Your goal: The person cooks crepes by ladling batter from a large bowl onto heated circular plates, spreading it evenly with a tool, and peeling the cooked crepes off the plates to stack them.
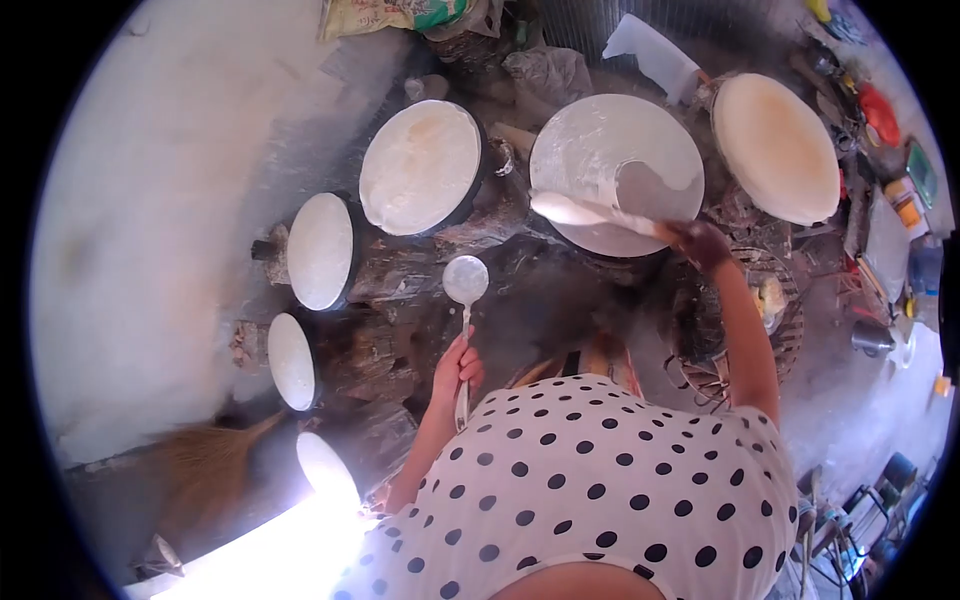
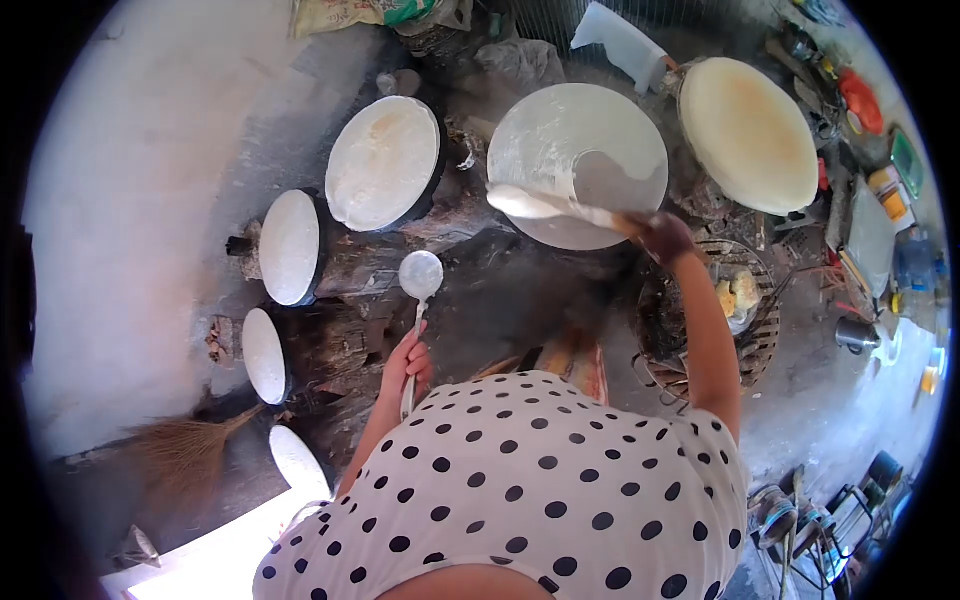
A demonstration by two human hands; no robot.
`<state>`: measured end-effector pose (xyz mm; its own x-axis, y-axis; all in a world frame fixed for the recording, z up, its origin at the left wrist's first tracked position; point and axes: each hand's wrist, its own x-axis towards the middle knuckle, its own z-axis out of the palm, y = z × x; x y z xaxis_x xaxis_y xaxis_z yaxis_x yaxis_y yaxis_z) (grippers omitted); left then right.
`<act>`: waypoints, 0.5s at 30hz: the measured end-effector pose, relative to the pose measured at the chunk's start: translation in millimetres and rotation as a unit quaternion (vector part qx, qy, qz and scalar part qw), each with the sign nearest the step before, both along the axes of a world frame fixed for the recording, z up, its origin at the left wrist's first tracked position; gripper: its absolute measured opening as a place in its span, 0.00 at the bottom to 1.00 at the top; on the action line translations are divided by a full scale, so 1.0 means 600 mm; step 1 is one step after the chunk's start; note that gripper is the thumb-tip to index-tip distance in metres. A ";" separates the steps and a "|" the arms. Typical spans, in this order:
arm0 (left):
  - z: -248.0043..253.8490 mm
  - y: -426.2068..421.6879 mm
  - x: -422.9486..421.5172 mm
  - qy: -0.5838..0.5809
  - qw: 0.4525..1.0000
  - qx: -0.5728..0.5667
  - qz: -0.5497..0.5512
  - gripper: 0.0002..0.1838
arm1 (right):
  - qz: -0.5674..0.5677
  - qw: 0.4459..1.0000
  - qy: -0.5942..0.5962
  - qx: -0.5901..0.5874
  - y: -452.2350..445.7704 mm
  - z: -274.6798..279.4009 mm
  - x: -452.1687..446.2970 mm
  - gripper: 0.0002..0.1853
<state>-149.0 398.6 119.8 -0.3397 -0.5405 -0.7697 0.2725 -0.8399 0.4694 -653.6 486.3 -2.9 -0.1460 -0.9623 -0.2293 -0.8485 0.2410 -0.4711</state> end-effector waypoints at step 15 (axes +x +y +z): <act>-0.027 -0.038 0.168 0.074 0.989 -0.028 -0.122 0.18 | -0.423 0.885 -0.106 -0.160 -0.120 -0.141 0.487 0.17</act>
